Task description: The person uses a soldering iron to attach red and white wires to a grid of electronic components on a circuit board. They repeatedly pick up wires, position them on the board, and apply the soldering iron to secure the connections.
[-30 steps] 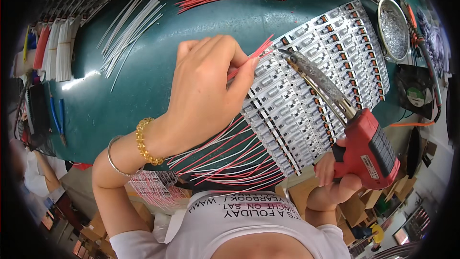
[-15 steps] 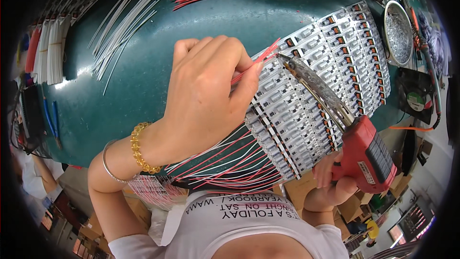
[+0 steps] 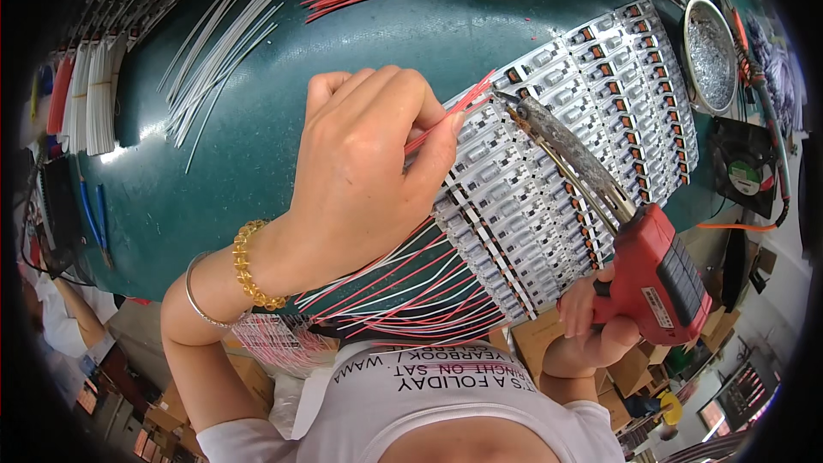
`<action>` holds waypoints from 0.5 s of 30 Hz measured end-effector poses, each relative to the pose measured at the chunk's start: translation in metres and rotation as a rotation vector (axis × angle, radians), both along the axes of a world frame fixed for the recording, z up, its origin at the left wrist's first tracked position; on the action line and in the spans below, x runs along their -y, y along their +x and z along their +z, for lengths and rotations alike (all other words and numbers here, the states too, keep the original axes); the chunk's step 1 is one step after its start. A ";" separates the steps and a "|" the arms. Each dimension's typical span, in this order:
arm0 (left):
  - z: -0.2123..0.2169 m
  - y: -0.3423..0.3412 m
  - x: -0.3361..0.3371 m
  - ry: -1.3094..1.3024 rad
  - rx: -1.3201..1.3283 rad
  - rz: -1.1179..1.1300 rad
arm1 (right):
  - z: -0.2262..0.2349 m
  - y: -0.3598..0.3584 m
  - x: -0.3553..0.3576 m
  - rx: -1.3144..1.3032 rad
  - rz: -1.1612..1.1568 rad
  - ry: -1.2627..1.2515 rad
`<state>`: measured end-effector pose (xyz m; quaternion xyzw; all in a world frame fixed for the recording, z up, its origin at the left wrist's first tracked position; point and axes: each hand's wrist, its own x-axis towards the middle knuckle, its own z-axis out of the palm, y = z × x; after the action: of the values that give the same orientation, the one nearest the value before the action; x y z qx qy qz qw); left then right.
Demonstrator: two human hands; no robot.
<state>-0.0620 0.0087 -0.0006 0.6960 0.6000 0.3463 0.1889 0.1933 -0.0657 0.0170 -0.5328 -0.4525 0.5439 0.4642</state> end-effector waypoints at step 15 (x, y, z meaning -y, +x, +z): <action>-0.001 0.001 0.000 0.008 0.001 0.006 | -0.003 0.000 0.003 -0.020 -0.040 0.054</action>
<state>-0.0608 0.0090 -0.0020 0.6949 0.6005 0.3496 0.1853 0.1936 -0.0686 0.0135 -0.5237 -0.4517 0.5272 0.4938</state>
